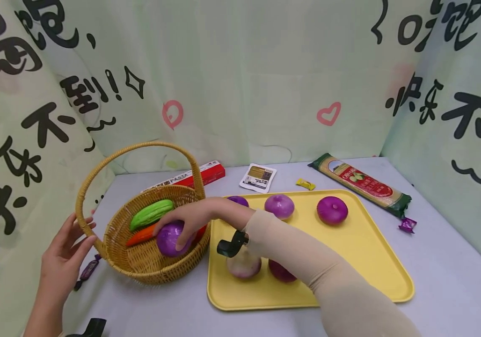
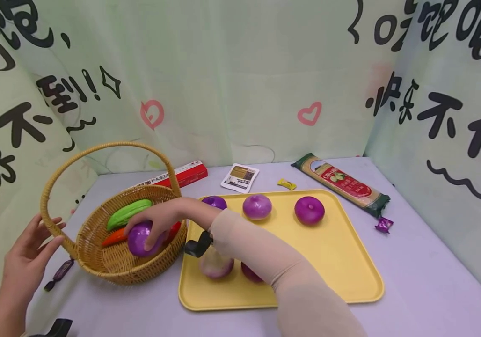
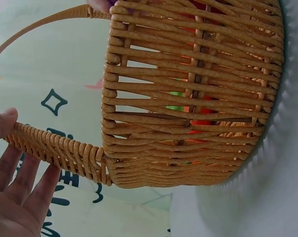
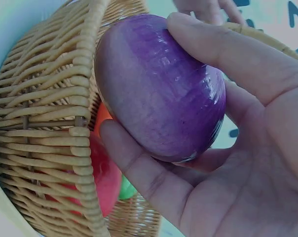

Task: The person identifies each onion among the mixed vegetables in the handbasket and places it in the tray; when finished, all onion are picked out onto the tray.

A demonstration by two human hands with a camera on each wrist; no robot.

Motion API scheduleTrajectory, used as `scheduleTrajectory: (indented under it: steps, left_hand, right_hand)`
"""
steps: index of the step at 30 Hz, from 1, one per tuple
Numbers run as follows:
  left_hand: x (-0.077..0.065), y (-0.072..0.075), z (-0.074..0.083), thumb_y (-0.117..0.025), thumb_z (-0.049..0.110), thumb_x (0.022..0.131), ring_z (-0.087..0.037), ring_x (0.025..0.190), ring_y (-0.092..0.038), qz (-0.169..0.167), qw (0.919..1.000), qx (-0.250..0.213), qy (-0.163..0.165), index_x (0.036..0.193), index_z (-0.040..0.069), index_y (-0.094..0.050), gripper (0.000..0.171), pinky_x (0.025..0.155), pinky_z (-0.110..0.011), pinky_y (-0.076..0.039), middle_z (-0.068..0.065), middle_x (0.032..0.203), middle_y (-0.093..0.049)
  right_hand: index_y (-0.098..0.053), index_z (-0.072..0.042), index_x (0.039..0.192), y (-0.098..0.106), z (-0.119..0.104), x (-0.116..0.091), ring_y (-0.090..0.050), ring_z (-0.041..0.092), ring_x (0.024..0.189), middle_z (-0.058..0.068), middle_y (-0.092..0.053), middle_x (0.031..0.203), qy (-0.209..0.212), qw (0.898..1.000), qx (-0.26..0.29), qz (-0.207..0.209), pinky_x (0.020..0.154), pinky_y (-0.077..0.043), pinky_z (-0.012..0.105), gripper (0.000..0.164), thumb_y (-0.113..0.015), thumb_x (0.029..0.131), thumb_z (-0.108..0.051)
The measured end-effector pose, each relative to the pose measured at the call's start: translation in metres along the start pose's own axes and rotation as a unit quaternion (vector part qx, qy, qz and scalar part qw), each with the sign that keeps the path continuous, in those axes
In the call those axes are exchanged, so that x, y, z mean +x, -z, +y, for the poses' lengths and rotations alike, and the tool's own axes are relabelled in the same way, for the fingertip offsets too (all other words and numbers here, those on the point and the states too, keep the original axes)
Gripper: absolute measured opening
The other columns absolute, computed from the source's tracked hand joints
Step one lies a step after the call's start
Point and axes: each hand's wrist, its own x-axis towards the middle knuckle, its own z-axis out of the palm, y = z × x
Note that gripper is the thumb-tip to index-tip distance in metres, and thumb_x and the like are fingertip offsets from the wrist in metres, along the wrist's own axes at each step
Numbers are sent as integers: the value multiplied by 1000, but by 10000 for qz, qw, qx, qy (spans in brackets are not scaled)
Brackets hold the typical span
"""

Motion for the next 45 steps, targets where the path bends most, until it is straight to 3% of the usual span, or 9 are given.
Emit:
scheduleTrajectory:
  steps: [6, 11, 20, 26, 34, 45]
  left_hand:
    - [0, 1, 0, -60, 6, 90, 17, 106, -50, -45, 10000, 67, -2, 145, 32, -34, 66, 82, 3, -40, 25, 124, -54]
    - [1, 0, -1, -60, 5, 90, 17, 106, -51, -33, 10000, 21, 27, 145, 32, -34, 67, 81, 3, -41, 25, 124, -55]
    - [1, 1, -4, -61, 4, 89, 15, 105, -52, 65, 9998, -88, 179, 145, 30, -36, 67, 81, 3, -41, 23, 123, -55]
    - [1, 0, -2, -60, 4, 89, 16, 106, -51, 49, 9997, -70, 211, 145, 31, -35, 67, 80, 3, -41, 23, 124, -55]
    - [2, -1, 2, -60, 3, 89, 16, 105, -52, 55, 9998, -96, 156, 145, 30, -36, 67, 80, 3, -41, 26, 122, -55]
    - [1, -1, 3, -60, 3, 90, 16, 105, -51, 13, 9998, -116, 166, 145, 30, -35, 67, 80, 3, -41, 27, 122, -54]
  right_hand:
    - [-46, -27, 138, -1, -1, -22, -46, 8, 119, -3, -46, 136, 353, 9989, 193, 230, 93, -45, 18, 59, -70, 85, -22]
    - [-48, -33, 135, -1, 0, -38, -45, 7, 119, -6, -47, 135, 301, 9979, 328, 469, 94, -45, 19, 57, -71, 84, -23]
    - [-48, -27, 135, -2, 4, -54, -48, 8, 118, -3, -50, 134, 459, 9961, 411, 639, 95, -46, 20, 59, -72, 82, -18]
    - [-47, -29, 137, -3, 6, -71, -44, 8, 121, -5, -48, 135, 406, 9950, -56, 911, 97, -44, 21, 60, -71, 83, -23]
    - [-47, -32, 135, -4, 11, -89, -47, 10, 119, -3, -49, 135, 74, 9932, -78, 1155, 96, -44, 21, 60, -72, 82, -21]
    - [-48, -31, 136, -6, 19, -104, -51, 10, 116, -6, -50, 133, -3, 9907, 392, 1302, 96, -46, 24, 60, -72, 82, -19]
